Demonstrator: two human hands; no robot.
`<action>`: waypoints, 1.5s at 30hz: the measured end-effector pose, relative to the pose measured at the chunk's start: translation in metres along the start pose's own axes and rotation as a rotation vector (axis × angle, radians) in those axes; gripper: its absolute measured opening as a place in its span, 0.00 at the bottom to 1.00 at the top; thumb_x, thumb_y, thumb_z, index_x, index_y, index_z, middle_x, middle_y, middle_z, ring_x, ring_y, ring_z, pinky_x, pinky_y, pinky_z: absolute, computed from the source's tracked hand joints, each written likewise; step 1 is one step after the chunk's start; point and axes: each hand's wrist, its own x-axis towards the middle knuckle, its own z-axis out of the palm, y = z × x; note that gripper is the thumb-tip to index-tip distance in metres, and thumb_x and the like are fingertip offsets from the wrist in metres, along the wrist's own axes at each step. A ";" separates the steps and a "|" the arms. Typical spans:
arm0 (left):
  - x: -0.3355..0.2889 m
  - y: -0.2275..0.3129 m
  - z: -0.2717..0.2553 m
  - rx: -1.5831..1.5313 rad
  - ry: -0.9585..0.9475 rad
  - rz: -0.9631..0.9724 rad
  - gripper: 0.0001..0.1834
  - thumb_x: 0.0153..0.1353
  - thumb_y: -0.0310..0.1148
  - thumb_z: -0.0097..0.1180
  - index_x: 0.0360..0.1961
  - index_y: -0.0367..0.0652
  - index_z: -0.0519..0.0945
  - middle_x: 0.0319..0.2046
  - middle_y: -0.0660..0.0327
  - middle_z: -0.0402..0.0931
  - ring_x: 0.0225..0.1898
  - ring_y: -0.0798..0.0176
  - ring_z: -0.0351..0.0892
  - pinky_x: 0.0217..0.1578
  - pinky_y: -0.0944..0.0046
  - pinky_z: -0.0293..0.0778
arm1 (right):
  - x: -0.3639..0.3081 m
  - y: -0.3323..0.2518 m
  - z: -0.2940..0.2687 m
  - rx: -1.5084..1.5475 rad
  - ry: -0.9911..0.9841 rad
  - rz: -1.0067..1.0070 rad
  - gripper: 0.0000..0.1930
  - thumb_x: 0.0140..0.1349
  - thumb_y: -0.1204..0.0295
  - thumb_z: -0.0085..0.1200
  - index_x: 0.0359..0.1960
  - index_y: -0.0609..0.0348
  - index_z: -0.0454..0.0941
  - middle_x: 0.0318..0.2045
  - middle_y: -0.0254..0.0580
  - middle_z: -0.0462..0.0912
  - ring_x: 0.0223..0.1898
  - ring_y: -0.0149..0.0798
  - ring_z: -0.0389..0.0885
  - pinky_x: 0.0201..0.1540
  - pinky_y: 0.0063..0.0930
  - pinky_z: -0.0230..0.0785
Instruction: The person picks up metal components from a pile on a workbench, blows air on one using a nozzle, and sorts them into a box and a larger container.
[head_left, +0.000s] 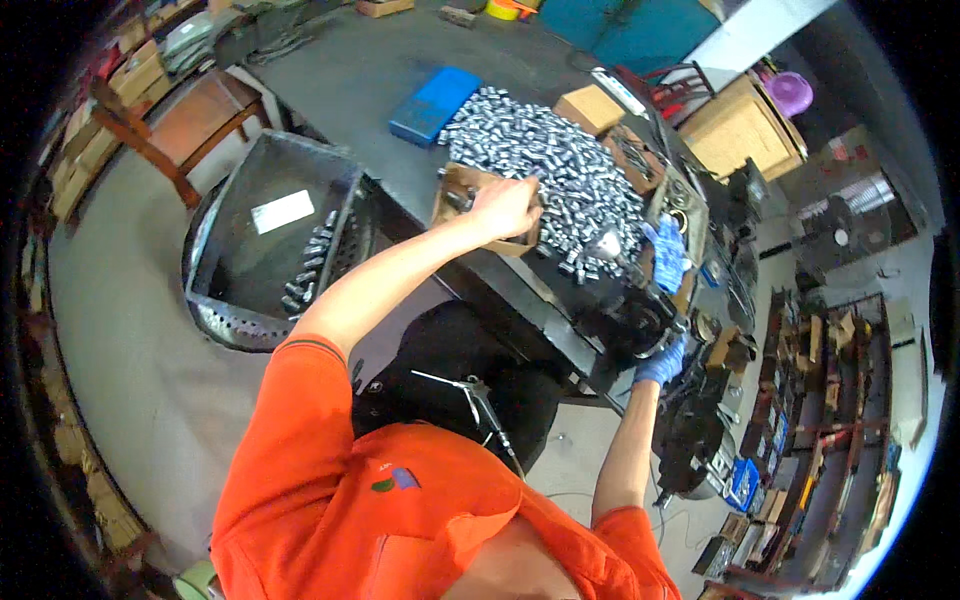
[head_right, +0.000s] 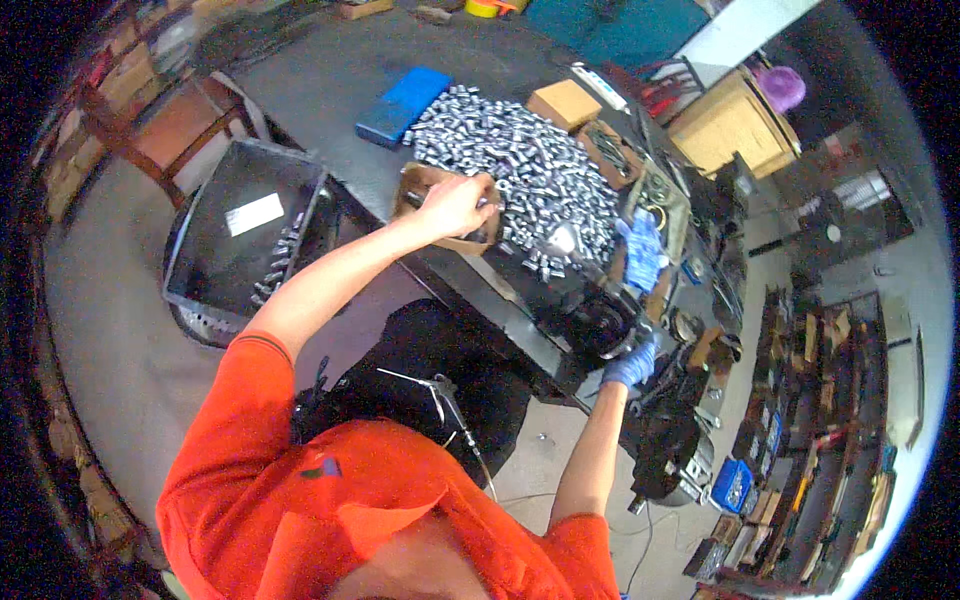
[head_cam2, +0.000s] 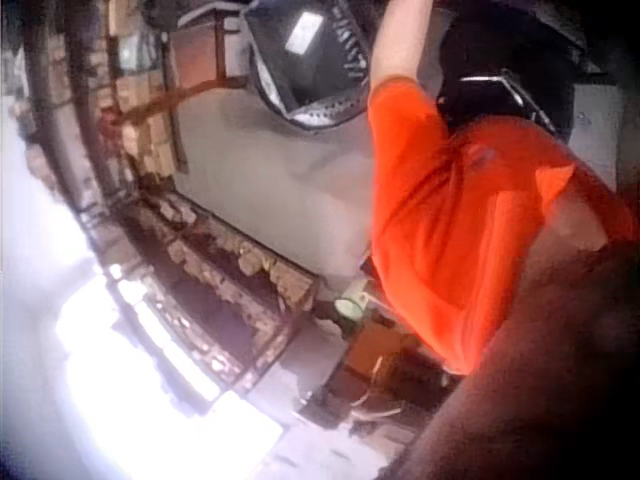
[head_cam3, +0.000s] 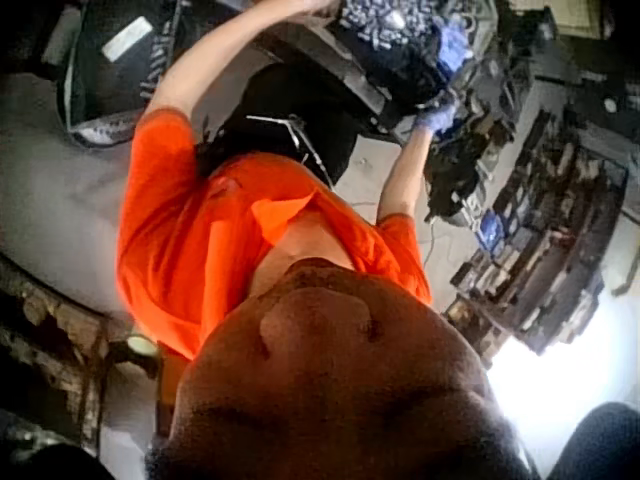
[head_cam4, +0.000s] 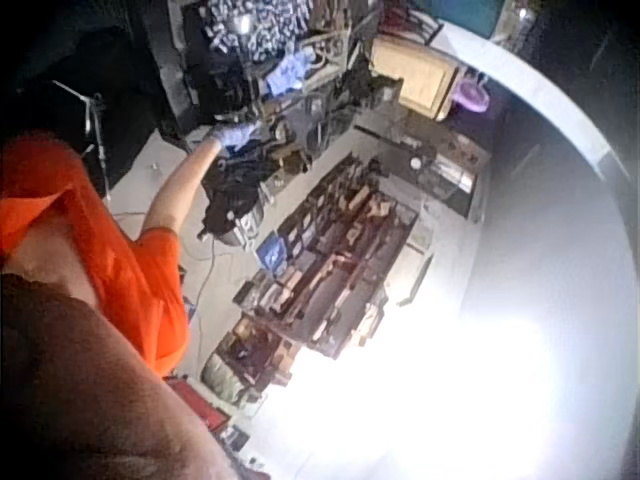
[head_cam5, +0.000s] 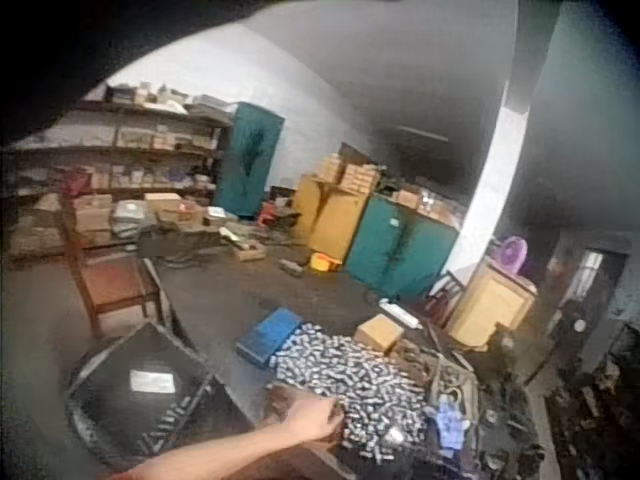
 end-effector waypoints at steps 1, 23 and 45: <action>-0.004 0.000 -0.013 0.128 -0.014 0.055 0.16 0.51 0.41 0.55 0.35 0.40 0.74 0.28 0.48 0.76 0.33 0.46 0.76 0.34 0.51 0.71 | 0.009 0.001 -0.011 -0.070 0.094 -0.061 0.06 0.50 0.69 0.53 0.27 0.56 0.78 0.24 0.33 0.75 0.24 0.32 0.71 0.28 0.25 0.65; -0.117 -0.191 -0.123 0.488 -0.239 -0.545 0.14 0.35 0.32 0.55 0.26 0.35 0.79 0.28 0.45 0.77 0.35 0.47 0.78 0.36 0.54 0.73 | 0.000 0.008 -0.041 -0.138 0.103 -0.106 0.15 0.58 0.56 0.48 0.37 0.54 0.76 0.30 0.34 0.76 0.28 0.32 0.73 0.28 0.24 0.65; -0.026 -0.006 -0.072 -0.949 -0.346 -0.100 0.16 0.54 0.29 0.52 0.42 0.29 0.73 0.29 0.55 0.77 0.28 0.65 0.78 0.32 0.68 0.72 | -0.031 0.002 -0.021 0.231 -0.033 0.060 0.21 0.60 0.51 0.39 0.42 0.52 0.74 0.39 0.38 0.78 0.40 0.40 0.75 0.48 0.39 0.68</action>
